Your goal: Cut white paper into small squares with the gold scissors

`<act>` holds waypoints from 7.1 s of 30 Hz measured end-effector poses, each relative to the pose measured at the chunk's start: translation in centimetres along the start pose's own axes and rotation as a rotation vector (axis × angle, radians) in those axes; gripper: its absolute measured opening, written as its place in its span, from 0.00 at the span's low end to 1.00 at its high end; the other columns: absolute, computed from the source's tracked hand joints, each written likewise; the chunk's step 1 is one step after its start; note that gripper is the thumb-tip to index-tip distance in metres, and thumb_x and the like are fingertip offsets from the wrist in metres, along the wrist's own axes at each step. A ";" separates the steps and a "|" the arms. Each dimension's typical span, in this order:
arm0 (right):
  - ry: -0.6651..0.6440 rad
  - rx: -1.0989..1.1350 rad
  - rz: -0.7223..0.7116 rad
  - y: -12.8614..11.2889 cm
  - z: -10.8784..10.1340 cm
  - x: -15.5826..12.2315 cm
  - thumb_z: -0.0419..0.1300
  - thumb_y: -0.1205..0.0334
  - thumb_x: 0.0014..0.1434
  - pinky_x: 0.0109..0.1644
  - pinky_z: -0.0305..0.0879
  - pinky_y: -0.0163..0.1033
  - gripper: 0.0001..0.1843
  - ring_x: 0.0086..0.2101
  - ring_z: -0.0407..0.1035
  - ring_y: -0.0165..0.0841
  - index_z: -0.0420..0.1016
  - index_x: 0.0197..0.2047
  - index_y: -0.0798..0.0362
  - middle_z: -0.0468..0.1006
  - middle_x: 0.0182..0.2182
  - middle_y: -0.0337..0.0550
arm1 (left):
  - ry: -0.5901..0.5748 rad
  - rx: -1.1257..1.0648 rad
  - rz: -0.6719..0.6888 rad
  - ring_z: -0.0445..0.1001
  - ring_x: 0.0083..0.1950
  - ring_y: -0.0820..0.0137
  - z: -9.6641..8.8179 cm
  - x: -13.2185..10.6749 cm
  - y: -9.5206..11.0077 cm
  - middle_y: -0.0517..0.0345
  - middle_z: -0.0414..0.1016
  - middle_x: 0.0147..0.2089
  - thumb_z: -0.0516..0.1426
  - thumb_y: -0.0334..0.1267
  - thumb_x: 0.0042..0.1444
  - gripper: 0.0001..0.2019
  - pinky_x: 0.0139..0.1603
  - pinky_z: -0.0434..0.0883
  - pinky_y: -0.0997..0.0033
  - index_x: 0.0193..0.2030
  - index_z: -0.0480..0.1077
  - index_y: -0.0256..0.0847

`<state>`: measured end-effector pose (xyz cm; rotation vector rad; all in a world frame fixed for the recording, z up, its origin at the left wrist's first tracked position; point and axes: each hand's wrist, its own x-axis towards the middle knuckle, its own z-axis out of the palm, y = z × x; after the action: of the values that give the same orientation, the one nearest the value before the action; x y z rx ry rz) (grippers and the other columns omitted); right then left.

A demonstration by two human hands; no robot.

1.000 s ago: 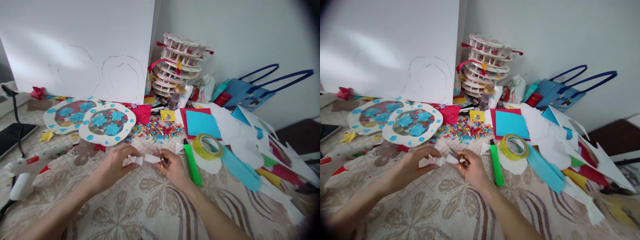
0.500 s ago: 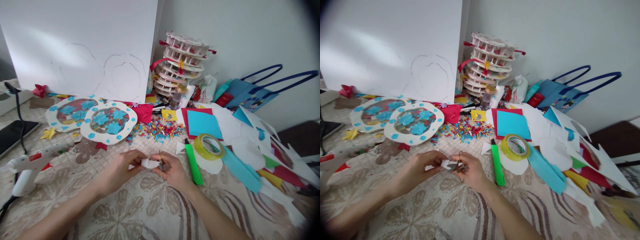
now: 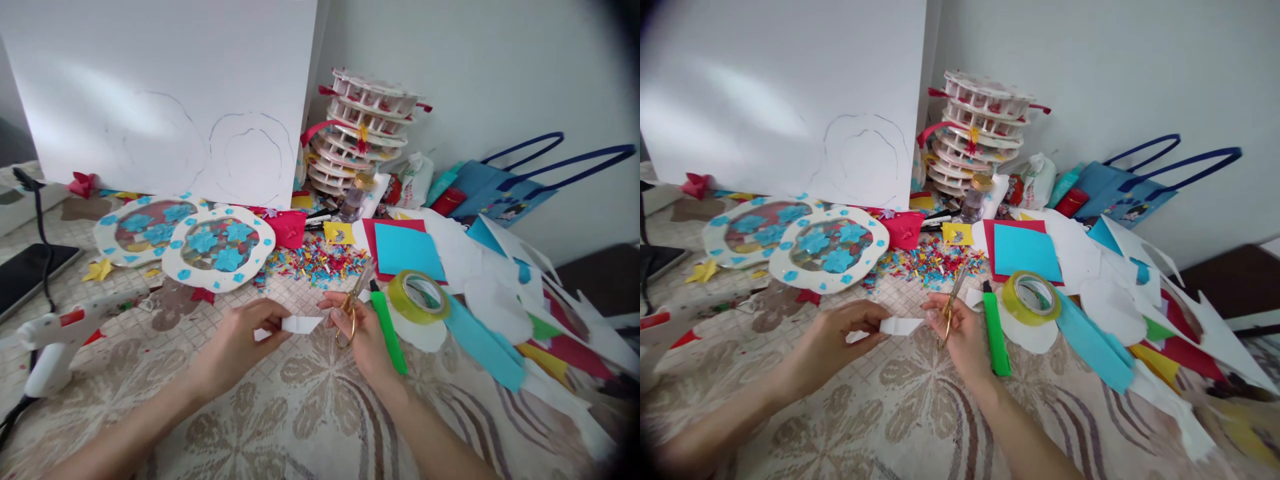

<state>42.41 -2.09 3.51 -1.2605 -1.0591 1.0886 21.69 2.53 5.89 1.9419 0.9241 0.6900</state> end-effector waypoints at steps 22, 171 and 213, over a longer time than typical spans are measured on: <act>-0.085 0.198 0.237 0.3 2.6 -1.7 0.68 0.60 0.46 0.27 0.59 0.31 0.19 0.27 0.64 0.27 0.66 0.39 0.50 0.69 0.30 0.35 | -0.127 -0.495 -0.252 0.76 0.34 0.68 1.1 -0.2 0.3 0.53 0.77 0.33 0.55 0.41 0.57 0.11 0.34 0.74 0.68 0.42 0.72 0.36; -0.302 -0.258 0.110 -0.9 5.0 -4.9 0.40 0.24 0.50 0.21 0.47 0.33 0.35 0.20 0.51 0.28 0.58 0.27 0.51 0.57 0.19 0.35 | 0.196 -0.938 -0.367 0.73 0.27 0.77 0.9 0.1 0.4 0.63 0.76 0.27 0.65 0.36 0.49 0.06 0.32 0.70 0.79 0.31 0.73 0.38; -0.341 0.122 0.294 1.1 4.6 -6.0 0.44 0.32 0.57 0.22 0.53 0.29 0.30 0.18 0.57 0.23 0.65 0.32 0.53 0.62 0.19 0.33 | 0.076 -1.175 -0.490 0.79 0.39 0.70 0.4 0.6 -0.2 0.58 0.79 0.35 0.64 0.32 0.50 0.06 0.46 0.75 0.70 0.30 0.70 0.38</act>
<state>36.80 -7.22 2.54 -1.1810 -1.0580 1.6121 22.24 2.89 5.58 0.6297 0.7211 0.7557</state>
